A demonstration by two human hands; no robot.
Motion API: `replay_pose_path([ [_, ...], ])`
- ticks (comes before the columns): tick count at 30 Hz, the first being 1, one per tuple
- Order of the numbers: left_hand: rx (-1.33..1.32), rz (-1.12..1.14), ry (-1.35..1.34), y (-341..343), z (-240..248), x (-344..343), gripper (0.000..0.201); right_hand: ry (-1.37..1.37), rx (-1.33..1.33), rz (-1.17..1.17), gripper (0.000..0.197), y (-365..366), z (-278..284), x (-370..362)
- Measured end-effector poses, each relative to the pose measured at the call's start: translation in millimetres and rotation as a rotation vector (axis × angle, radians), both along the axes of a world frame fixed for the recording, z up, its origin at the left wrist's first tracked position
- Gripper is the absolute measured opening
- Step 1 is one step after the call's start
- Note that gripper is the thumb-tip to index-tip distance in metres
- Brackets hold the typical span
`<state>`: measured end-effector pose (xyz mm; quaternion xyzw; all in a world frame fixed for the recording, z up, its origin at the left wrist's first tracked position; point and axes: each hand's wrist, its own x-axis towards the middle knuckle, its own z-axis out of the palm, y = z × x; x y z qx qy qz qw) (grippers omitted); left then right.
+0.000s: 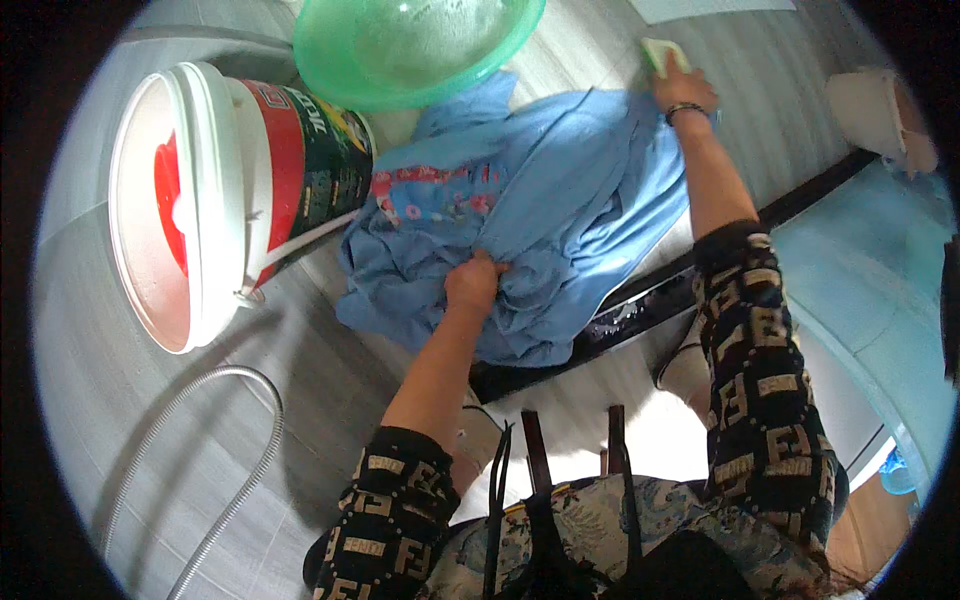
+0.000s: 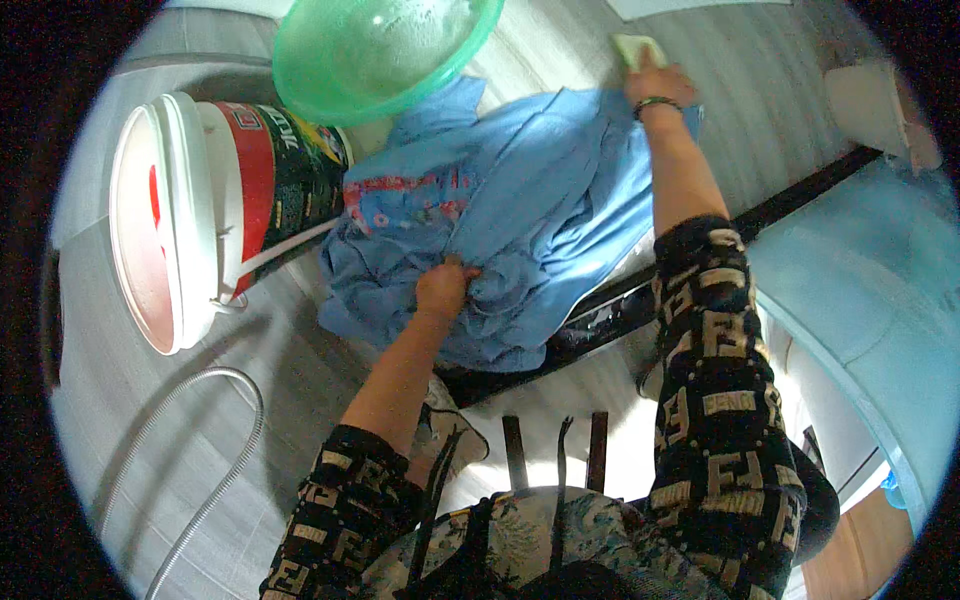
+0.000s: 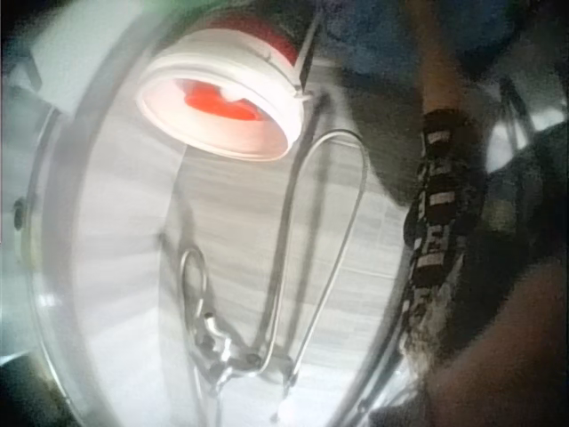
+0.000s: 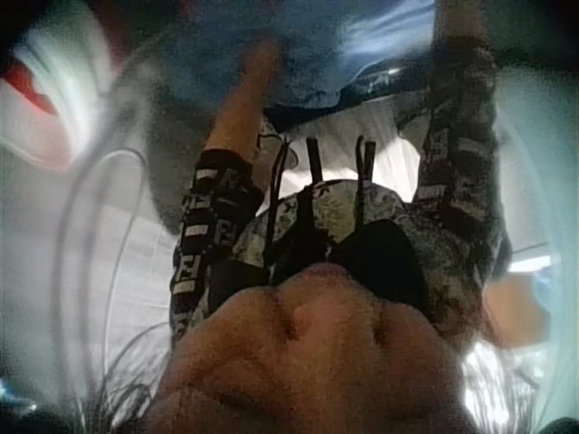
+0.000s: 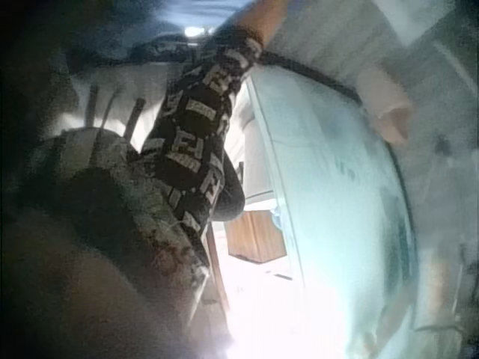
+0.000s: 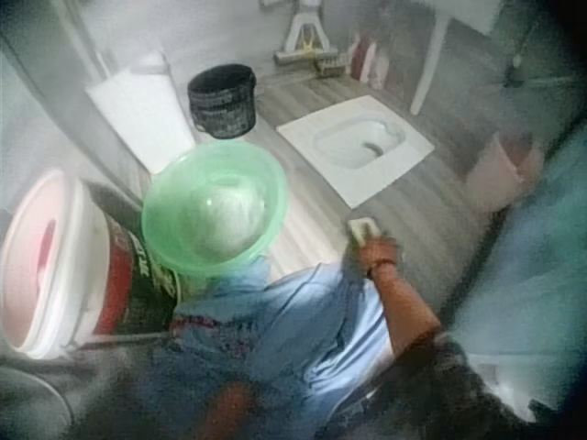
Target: The person hand washes a blue garment on a low stool in a bathroom. They scrub the fabric with a brush, rinse it in a green basin, wring out excess water, and place the garment on the toilet lid.
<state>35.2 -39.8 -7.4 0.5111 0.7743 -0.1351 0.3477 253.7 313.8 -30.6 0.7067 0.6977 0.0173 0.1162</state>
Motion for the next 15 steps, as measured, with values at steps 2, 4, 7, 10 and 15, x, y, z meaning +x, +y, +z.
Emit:
replay_pose_path([
  [2,-0.021,0.024,-0.024,1,-1,-3,0.045,0.005,-0.042,0.105,0.054,7,17,-7],
  [4,0.006,0.038,-0.052,2,-1,-2,0.045,0.049,-0.003,0.311,0.051,-22,30,-11],
  [7,0.064,0.032,0.033,-11,-11,-2,0.045,0.239,-0.068,0.672,0.037,-144,34,-61],
  [10,0.081,-0.090,-0.024,-10,-5,-4,0.045,0.367,-0.155,0.675,0.028,-175,17,-78],
  [15,0.042,-0.005,0.038,0,4,0,0.044,0.042,0.064,0.400,0.042,-69,10,-40],
])
